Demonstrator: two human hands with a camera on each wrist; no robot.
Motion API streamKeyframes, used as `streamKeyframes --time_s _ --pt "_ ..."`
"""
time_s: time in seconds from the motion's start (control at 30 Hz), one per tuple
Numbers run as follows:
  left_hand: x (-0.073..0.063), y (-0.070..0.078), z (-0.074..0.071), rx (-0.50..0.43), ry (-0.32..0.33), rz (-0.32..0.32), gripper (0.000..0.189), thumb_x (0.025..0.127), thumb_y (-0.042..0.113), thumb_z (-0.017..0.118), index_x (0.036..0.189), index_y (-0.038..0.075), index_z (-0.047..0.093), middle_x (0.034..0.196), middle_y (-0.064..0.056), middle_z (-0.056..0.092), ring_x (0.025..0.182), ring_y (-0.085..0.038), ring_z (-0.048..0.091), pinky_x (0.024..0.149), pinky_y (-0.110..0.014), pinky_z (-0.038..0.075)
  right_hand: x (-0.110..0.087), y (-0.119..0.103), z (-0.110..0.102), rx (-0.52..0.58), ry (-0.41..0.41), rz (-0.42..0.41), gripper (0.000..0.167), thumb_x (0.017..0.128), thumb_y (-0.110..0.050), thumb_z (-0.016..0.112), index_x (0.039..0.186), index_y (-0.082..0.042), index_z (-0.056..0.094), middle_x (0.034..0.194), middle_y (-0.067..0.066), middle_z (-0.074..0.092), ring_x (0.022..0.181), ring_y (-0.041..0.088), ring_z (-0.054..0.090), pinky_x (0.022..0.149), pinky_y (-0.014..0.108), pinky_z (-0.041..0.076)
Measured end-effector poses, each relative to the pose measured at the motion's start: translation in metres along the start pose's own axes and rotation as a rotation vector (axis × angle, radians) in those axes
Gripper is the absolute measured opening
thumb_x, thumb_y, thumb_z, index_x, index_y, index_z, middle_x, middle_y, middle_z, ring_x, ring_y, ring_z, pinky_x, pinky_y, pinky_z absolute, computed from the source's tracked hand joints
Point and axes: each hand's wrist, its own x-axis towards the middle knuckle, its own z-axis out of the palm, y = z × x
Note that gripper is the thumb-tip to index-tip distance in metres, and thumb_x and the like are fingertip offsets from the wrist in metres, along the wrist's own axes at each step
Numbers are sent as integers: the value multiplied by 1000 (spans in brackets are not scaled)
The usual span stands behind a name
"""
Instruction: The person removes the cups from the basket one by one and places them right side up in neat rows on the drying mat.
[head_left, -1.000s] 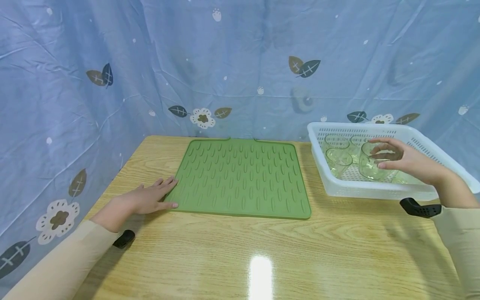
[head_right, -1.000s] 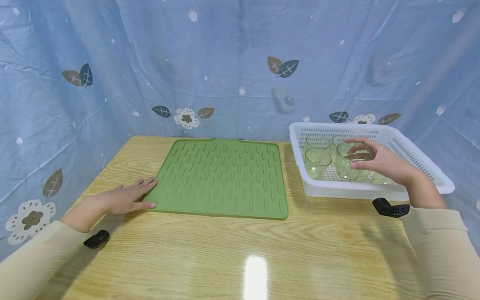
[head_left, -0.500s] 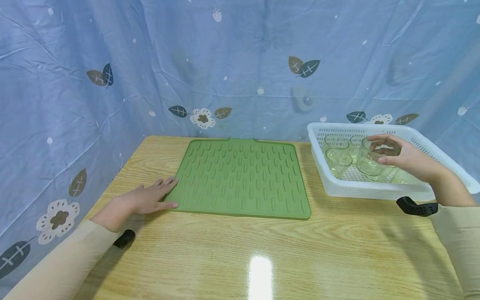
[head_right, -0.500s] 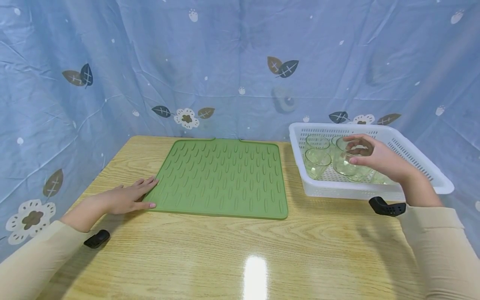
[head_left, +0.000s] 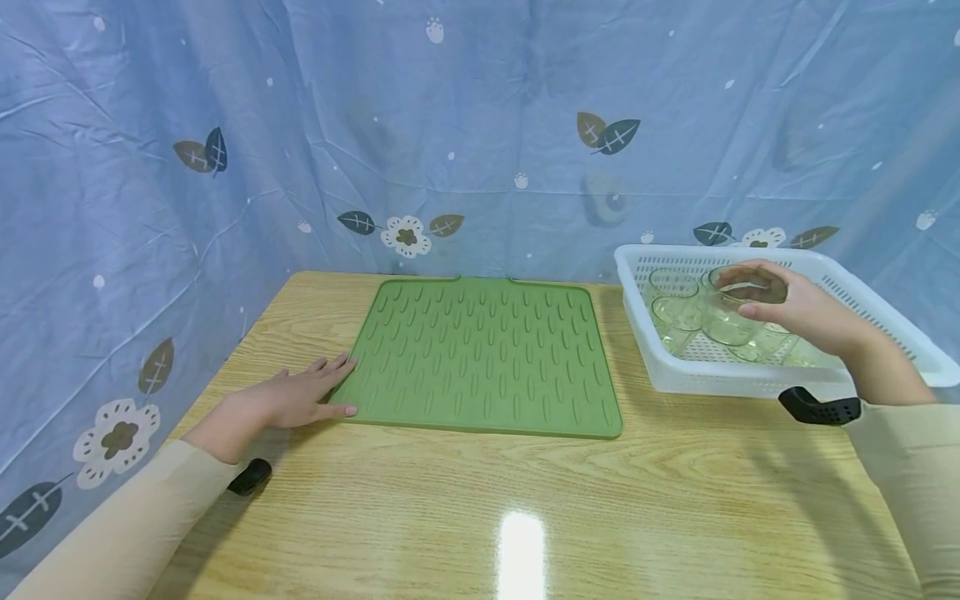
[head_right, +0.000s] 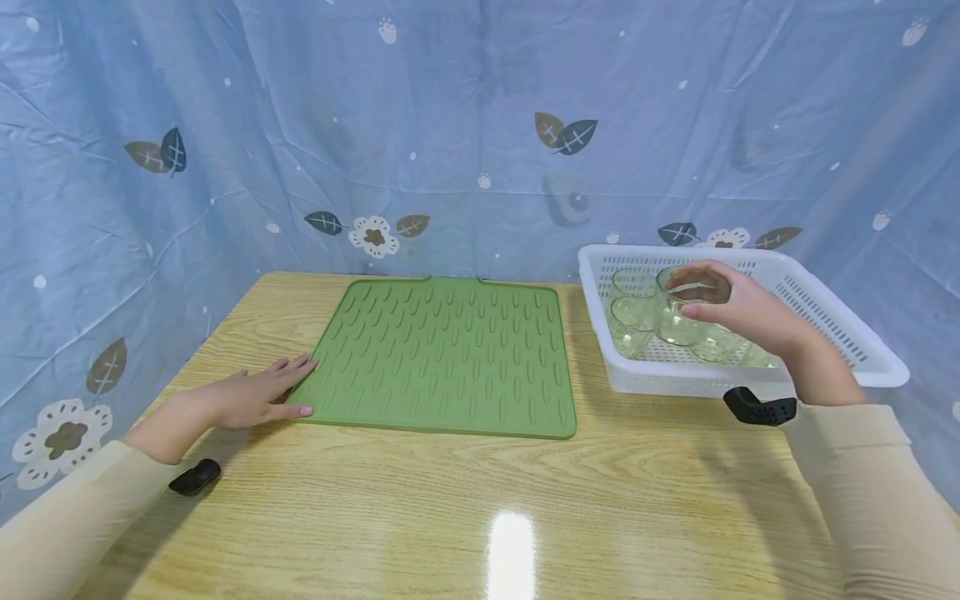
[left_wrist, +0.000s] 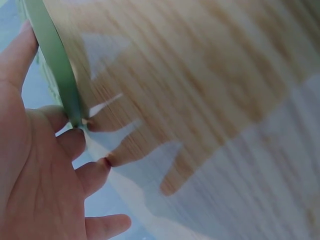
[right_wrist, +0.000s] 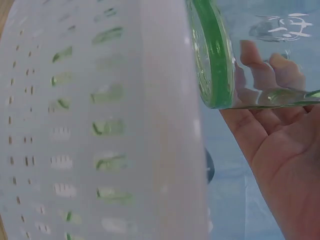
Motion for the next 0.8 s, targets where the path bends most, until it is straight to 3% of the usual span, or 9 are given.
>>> streamKeyframes --time_s 0.17,0.47,0.8 --pt "0 0 1 -3 -3 -4 96 100 64 52 164 2 18 168 -25 9 149 -54 8 105 -84 6 6 -5 4 20 -19 -5 50 101 8 53 142 -20 52 129 -18 61 116 -5 59 85 14 50" --pt "1 0 0 8 1 -3 96 100 65 51 163 1 18 168 -25 9 149 -55 9 105 -84 7 19 -18 18 39 31 16 47 102 4 56 143 -17 49 129 -18 60 118 -6 57 87 13 49" --pt "1 1 -2 3 -7 -13 97 100 65 51 163 0 17 167 -26 9 149 -55 8 105 -84 7 38 -32 36 56 42 49 48 103 -1 59 148 -6 42 129 -17 59 119 -4 55 89 15 49"
